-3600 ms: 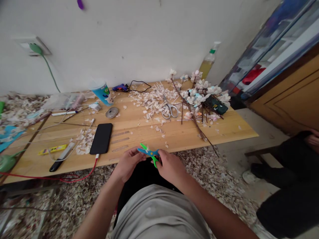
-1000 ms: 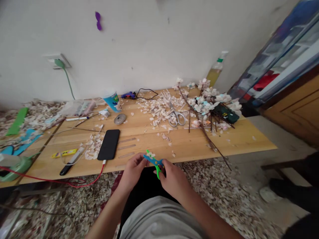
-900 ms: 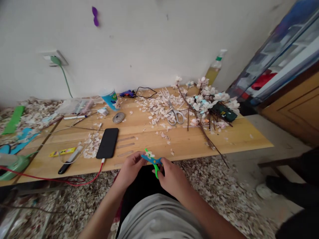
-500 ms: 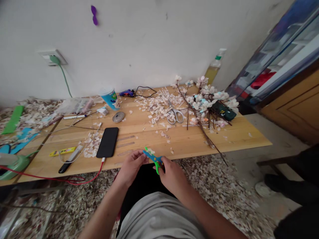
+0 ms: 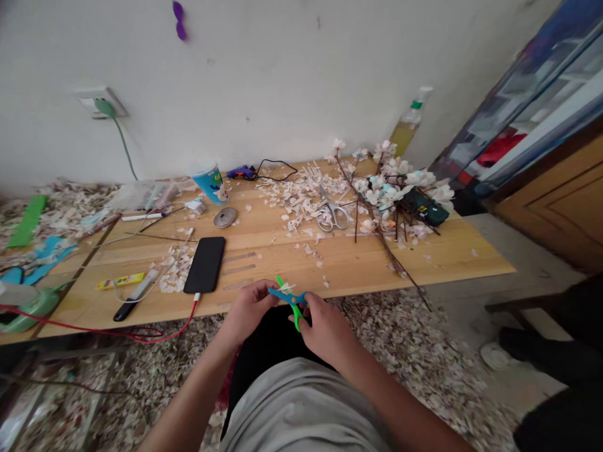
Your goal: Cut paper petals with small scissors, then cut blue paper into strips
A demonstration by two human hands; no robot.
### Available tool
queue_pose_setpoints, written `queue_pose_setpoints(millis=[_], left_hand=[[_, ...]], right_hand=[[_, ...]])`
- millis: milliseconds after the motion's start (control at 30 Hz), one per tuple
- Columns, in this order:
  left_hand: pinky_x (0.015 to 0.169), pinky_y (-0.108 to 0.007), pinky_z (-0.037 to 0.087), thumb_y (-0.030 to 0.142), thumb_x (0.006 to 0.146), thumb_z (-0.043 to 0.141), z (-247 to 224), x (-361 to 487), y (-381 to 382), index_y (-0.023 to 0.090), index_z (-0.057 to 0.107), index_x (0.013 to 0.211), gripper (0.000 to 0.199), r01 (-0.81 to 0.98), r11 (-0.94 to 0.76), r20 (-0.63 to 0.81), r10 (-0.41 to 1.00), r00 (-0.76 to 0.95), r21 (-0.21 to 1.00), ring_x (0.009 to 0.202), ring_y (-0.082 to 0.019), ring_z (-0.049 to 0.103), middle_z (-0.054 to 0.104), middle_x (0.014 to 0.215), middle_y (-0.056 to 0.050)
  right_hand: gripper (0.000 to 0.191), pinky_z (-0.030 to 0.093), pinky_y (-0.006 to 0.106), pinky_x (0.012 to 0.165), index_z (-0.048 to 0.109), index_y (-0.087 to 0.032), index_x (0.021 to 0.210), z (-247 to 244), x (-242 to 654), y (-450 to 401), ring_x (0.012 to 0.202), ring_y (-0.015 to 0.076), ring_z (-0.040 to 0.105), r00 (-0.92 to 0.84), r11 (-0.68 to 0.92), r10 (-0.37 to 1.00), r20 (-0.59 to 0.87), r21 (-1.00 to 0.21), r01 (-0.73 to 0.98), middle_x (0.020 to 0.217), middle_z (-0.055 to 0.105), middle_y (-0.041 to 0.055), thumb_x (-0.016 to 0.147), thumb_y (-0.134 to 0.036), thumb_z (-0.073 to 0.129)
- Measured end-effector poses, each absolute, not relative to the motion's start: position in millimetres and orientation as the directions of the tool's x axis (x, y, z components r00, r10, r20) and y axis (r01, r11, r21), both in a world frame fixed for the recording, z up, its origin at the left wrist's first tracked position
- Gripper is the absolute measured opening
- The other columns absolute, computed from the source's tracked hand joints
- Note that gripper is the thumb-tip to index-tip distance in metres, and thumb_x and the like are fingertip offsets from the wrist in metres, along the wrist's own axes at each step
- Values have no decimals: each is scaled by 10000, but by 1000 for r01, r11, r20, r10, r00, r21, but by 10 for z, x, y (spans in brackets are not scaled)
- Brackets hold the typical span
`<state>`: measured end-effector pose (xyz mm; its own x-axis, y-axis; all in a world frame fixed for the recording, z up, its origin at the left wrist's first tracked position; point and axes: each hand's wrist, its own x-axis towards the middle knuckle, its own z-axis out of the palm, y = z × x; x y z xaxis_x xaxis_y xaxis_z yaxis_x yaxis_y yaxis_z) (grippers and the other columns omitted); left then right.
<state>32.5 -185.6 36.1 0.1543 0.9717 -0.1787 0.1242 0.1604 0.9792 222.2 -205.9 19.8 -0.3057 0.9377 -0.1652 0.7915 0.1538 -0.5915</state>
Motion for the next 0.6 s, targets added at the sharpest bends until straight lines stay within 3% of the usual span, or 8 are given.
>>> queue_pose_setpoints(millis=[200, 333, 400, 467, 500, 600], left_hand=[[569, -239, 319, 318, 799, 599, 445, 272, -1815, 158, 652, 726, 184, 342, 92, -170, 963, 207, 935, 582, -116, 439, 537, 611, 22], [580, -239, 345, 415, 750, 670, 409, 282, -1797, 158, 653, 734, 258, 222, 206, -249, 951, 185, 953, 586, -114, 465, 573, 637, 10], [588, -235, 362, 440, 699, 720, 362, 283, -1772, 154, 658, 747, 297, 116, 264, -280, 948, 154, 957, 590, -111, 484, 592, 647, 6], [604, -235, 381, 450, 651, 762, 311, 275, -1742, 150, 665, 747, 329, 32, 285, -287, 951, 117, 958, 600, -112, 504, 609, 651, 1], [614, -236, 390, 451, 632, 777, 286, 268, -1730, 150, 670, 743, 338, 6, 288, -287, 953, 100, 958, 604, -113, 513, 616, 651, -1], [633, -234, 405, 439, 621, 796, 221, 241, -1715, 149, 684, 745, 335, -22, 296, -294, 953, 72, 955, 610, -112, 532, 628, 648, -2]], right_hand=[[71, 393, 268, 633, 587, -211, 892, 157, 2261, -2032, 760, 225, 663, -273, 149, 950, -154, -544, 826, 829, 706, 64, 880, -264, 541], [148, 476, 285, 667, 631, -225, 905, -34, 2518, -2183, 752, 215, 675, -210, 113, 976, -49, -716, 689, 816, 719, 65, 892, -306, 508], [164, 509, 318, 751, 655, -230, 914, -192, 2756, -2286, 832, 229, 677, -274, 171, 962, 6, -794, 583, 890, 726, 80, 852, -348, 560], [211, 501, 377, 870, 682, -233, 915, -346, 3012, -2375, 939, 265, 665, -469, 214, 881, -65, -829, 517, 949, 727, 85, 771, -383, 642], [230, 500, 405, 882, 690, -228, 898, -409, 3125, -2417, 937, 281, 665, -479, 153, 864, -157, -824, 545, 920, 729, 85, 752, -402, 651], [367, 479, 470, 933, 684, -197, 1000, -517, 3341, -2583, 1006, 309, 645, -300, -76, 893, -336, -770, 633, 993, 716, 119, 814, -490, 563]])
